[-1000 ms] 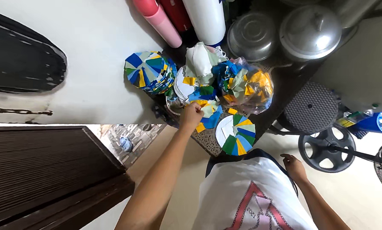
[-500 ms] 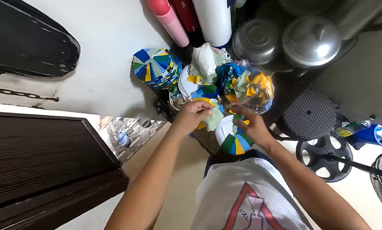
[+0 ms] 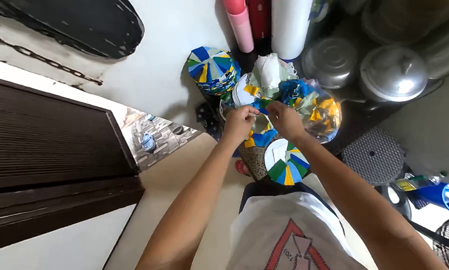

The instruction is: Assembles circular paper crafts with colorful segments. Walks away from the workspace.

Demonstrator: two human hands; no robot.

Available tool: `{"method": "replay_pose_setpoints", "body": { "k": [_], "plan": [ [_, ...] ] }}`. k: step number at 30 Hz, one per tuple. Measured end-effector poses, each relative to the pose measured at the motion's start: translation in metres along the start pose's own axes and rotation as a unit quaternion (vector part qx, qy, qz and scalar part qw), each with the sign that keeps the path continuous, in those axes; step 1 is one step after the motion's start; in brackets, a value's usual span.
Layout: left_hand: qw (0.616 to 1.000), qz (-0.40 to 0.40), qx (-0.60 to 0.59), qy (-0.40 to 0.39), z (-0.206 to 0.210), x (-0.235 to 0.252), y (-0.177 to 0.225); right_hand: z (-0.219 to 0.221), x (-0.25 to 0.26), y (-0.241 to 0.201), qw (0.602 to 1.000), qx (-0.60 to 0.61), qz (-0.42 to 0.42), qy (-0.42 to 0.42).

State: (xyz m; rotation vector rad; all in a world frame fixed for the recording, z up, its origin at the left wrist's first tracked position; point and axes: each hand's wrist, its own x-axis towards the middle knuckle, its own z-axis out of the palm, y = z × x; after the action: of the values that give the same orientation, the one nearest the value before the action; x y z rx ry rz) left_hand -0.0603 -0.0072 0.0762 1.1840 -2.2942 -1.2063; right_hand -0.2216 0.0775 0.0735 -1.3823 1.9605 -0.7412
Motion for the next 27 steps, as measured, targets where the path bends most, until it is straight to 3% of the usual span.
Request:
{"method": "replay_pose_setpoints", "body": {
  "k": [5, 10, 16, 21, 27],
  "plan": [
    [0.996, 0.053, 0.074, -0.019, -0.001, 0.006, 0.011, -0.001, 0.011, 0.007, 0.994, 0.103, -0.038, -0.015],
    [0.996, 0.03, 0.077, -0.045, 0.0, 0.016, 0.009, -0.004, 0.01, -0.007, 0.999, -0.017, -0.026, 0.032],
    [0.992, 0.044, 0.117, -0.021, 0.006, 0.02, -0.008, 0.0, 0.014, 0.004, 0.977, -0.126, -0.144, 0.094],
    [0.996, 0.029, 0.084, 0.002, 0.003, 0.018, -0.008, -0.006, 0.015, 0.011, 0.995, -0.096, -0.036, 0.007],
    [0.997, -0.011, -0.066, -0.039, 0.0, 0.02, -0.01, -0.001, 0.017, 0.027, 0.999, 0.046, -0.023, 0.016]
  ]
}}
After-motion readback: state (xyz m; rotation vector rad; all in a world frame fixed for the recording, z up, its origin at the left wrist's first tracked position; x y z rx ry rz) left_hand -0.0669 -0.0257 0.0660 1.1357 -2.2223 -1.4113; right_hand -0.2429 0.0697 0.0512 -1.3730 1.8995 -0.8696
